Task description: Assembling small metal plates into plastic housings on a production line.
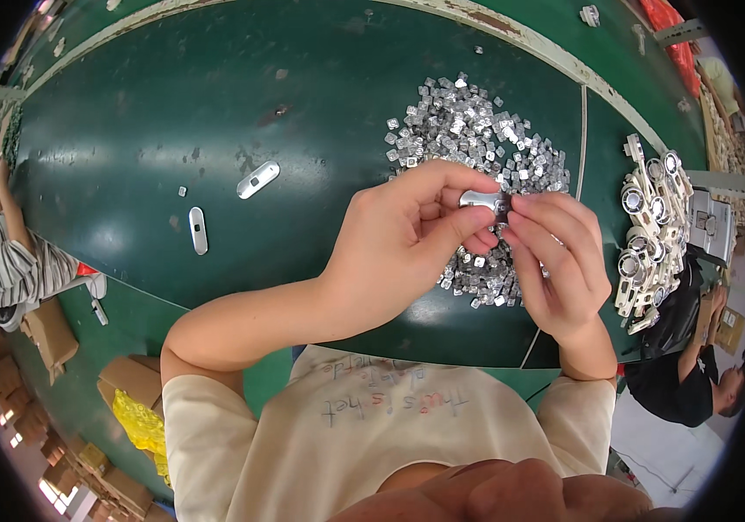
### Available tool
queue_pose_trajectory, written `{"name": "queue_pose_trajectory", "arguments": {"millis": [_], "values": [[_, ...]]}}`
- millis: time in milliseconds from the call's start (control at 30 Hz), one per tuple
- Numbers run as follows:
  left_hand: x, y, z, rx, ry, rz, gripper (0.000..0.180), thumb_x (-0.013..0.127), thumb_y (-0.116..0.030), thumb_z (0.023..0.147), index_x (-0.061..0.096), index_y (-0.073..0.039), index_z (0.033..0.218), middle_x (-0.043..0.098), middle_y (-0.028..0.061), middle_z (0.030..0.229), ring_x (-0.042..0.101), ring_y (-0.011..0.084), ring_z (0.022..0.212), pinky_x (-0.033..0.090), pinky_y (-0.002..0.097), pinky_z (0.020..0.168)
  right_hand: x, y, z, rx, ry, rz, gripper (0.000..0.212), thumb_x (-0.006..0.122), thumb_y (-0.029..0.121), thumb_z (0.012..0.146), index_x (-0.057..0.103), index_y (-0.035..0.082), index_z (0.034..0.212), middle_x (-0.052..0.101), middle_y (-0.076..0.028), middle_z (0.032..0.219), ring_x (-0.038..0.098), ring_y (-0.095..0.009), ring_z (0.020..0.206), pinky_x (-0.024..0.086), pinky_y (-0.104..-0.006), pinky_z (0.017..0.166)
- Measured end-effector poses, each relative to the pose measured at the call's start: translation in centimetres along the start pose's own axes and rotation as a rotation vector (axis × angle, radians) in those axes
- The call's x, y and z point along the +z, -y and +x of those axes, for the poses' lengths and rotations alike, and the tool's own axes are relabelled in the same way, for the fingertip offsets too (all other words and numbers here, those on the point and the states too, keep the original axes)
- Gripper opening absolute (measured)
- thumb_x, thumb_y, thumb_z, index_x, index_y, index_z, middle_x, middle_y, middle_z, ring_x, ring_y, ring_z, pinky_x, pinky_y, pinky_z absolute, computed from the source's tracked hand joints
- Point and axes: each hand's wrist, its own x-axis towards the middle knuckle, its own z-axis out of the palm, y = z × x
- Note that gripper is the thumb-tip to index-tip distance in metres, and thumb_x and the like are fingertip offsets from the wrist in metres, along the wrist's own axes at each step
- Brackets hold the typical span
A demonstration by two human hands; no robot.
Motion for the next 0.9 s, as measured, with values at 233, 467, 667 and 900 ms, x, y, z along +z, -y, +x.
{"name": "queue_pose_trajectory", "arguments": {"millis": [233, 467, 667, 900], "values": [[-0.8, 0.2, 0.6, -0.05, -0.071, 0.045, 0.027, 0.059, 0.004, 0.081, 0.052, 0.003, 0.108, 0.062, 0.0117, 0.091, 0.063, 0.0153, 0.08, 0.051, 0.024, 0.072, -0.4, -8.4, 3.5, 0.578, -0.193, 0.061, 0.019, 0.064, 0.014, 0.08, 0.059, -0.001, 0.091, 0.063, -0.009, 0.085, 0.059, -0.015, 0.073, 0.046, -0.0272, 0.067], [-0.7, -0.4, 0.9, -0.03, -0.058, 0.121, 0.024, 0.056, 0.002, 0.084, 0.052, 0.002, 0.108, 0.062, 0.0072, 0.086, 0.063, 0.0115, 0.078, 0.05, 0.0211, 0.069, -1.1, -33.9, 7.5, 0.827, 0.045, -0.669, 0.058, 0.067, 0.043, 0.073, 0.051, 0.019, 0.123, 0.056, -0.021, 0.11, 0.047, -0.033, 0.11, 0.045, -0.0417, 0.087], [-1.7, -0.4, 1.2, 0.006, -0.07, 0.018, 0.024, 0.056, 0.003, 0.084, 0.052, 0.003, 0.108, 0.062, 0.0087, 0.087, 0.062, 0.0126, 0.078, 0.05, 0.0222, 0.07, 0.0, -32.8, 8.4, 0.85, -0.098, 0.242, 0.033, 0.052, 0.019, 0.085, 0.052, 0.008, 0.116, 0.055, -0.018, 0.105, 0.055, -0.024, 0.092, 0.046, -0.0329, 0.08], [-2.2, -0.4, 1.3, -0.034, -0.075, -0.016, 0.025, 0.056, 0.004, 0.083, 0.051, 0.004, 0.108, 0.062, 0.0108, 0.087, 0.063, 0.0138, 0.079, 0.051, 0.0229, 0.07, -2.3, -12.2, 4.3, 0.825, -0.183, 1.416, 0.03, 0.046, 0.023, 0.089, 0.048, -0.002, 0.104, 0.054, -0.014, 0.102, 0.053, -0.018, 0.086, 0.044, -0.0269, 0.074]]}}
